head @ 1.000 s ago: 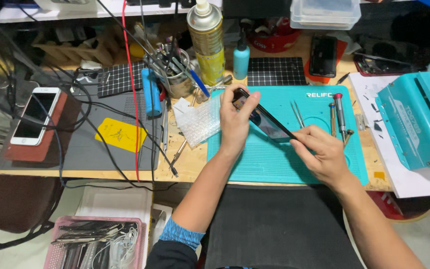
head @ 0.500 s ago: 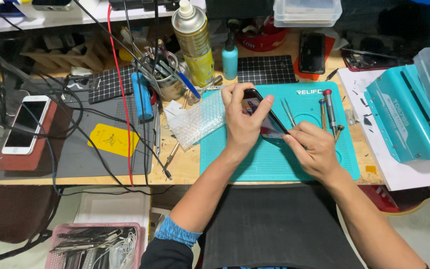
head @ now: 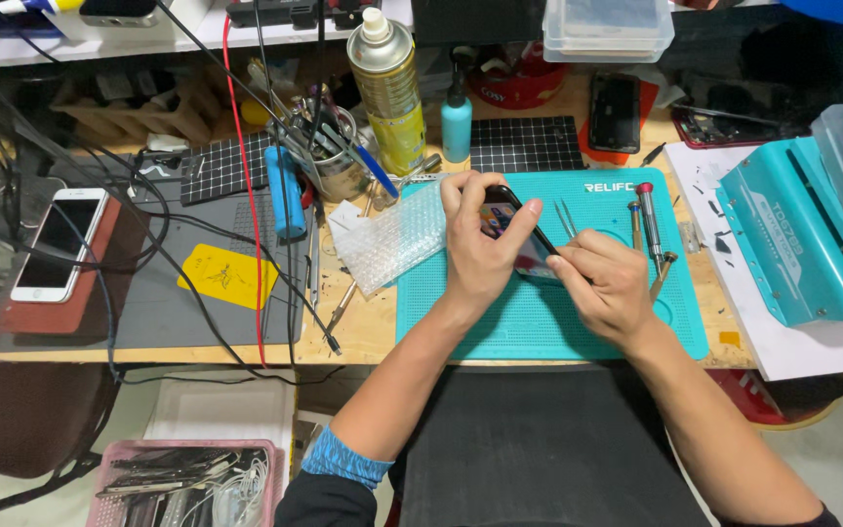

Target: The person unwraps a smartphone from bubble wrap, powers it on and navigates its settings. They then pry open the phone's screen with a metal tool, lift the display off the body, and press the screen back into place while testing the device.

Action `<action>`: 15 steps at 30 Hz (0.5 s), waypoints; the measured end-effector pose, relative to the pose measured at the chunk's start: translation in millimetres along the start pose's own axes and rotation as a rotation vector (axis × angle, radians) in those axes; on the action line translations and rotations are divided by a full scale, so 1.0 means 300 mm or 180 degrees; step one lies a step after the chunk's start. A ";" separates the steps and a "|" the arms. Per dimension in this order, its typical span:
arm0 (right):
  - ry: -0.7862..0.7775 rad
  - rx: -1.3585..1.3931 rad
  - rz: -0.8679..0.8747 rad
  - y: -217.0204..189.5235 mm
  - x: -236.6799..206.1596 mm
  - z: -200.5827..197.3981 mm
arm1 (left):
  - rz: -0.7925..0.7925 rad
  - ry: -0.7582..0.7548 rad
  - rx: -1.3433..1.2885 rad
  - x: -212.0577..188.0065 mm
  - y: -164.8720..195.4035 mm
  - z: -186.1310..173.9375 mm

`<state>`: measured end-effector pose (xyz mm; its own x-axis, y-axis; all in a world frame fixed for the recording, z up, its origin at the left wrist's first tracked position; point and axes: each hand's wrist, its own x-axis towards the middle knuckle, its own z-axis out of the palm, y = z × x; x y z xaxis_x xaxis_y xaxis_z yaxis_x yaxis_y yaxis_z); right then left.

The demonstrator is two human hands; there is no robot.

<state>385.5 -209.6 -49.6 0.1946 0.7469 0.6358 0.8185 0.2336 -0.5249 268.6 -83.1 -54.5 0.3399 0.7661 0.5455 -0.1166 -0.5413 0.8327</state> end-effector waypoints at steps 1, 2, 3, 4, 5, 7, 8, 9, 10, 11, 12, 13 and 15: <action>-0.0002 0.0009 0.0001 -0.002 0.002 -0.001 | -0.0025 -0.0041 -0.0023 -0.001 0.000 -0.001; -0.0003 0.0020 0.0001 -0.004 0.005 -0.002 | -0.0050 -0.0080 -0.0044 -0.002 -0.001 -0.003; -0.0002 0.0031 -0.0002 -0.005 0.009 -0.002 | -0.0070 -0.0119 -0.0064 -0.001 -0.002 -0.006; -0.0005 0.0017 -0.0005 -0.007 0.010 -0.003 | -0.0085 -0.0126 -0.0065 -0.001 -0.002 -0.005; -0.0006 0.0002 -0.0009 -0.007 0.013 -0.005 | -0.0097 -0.0133 -0.0066 -0.001 -0.002 -0.004; -0.0006 -0.0011 -0.0007 -0.009 0.017 -0.005 | -0.0082 -0.0132 -0.0051 -0.003 -0.002 -0.005; -0.0003 -0.0012 -0.0007 -0.009 0.022 -0.004 | -0.0048 -0.0121 -0.0036 -0.005 -0.001 -0.005; 0.0001 -0.0007 -0.0002 -0.010 0.026 -0.002 | -0.0017 -0.0113 -0.0017 -0.008 0.000 -0.007; 0.0003 0.0007 -0.0002 -0.012 0.030 -0.002 | 0.0012 -0.0112 0.0006 -0.009 0.000 -0.008; 0.0004 0.0020 -0.0005 -0.012 0.036 -0.002 | 0.0044 -0.0109 0.0027 -0.009 0.000 -0.008; 0.0008 0.0040 -0.0004 -0.015 0.042 0.000 | 0.0074 -0.0109 0.0056 -0.010 0.000 -0.010; 0.0006 0.0032 -0.0019 -0.018 0.048 0.001 | 0.0058 -0.0108 0.0028 -0.013 0.001 -0.010; 0.0001 0.0023 -0.0051 -0.024 0.065 0.003 | 0.0027 -0.0106 -0.0022 -0.017 0.000 -0.013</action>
<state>382.8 -196.2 -33.9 0.1817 0.7428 0.6443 0.8176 0.2499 -0.5187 263.2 -85.7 -56.8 0.3697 0.7495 0.5492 -0.1260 -0.5451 0.8288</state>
